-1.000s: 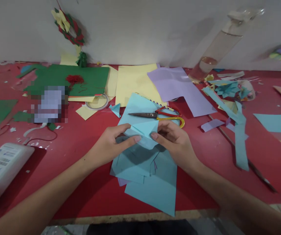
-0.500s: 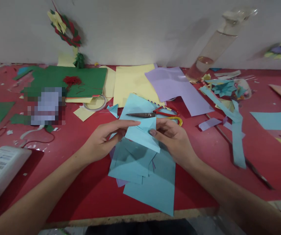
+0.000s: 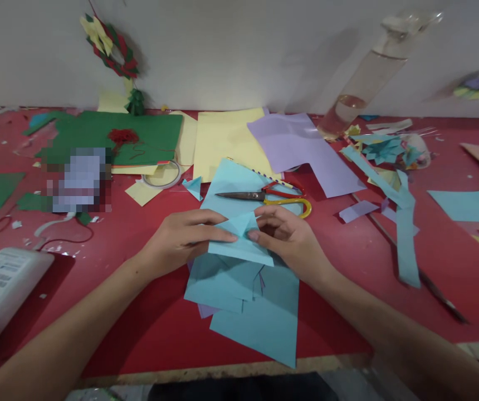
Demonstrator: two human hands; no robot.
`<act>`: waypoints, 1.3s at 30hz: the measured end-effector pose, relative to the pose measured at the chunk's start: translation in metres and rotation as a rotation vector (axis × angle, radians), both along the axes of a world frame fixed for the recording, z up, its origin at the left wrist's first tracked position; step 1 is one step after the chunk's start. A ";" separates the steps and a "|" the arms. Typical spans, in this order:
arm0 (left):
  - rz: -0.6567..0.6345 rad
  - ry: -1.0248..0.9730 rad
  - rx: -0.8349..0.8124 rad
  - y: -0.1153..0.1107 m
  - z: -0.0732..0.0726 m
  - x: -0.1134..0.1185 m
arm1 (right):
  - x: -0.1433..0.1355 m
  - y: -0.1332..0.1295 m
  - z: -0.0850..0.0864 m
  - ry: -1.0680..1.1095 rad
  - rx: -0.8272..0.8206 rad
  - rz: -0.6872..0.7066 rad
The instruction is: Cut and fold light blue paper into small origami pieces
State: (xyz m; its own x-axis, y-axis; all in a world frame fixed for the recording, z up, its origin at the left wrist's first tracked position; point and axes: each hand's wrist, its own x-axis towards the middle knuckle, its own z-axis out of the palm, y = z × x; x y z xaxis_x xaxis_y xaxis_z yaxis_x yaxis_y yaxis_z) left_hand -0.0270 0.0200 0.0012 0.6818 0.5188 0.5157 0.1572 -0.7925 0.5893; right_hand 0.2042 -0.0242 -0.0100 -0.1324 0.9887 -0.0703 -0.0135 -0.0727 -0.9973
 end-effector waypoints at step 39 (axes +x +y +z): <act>0.347 -0.313 -1.032 -0.018 0.001 0.023 | -0.005 -0.003 0.003 0.167 -0.102 -0.003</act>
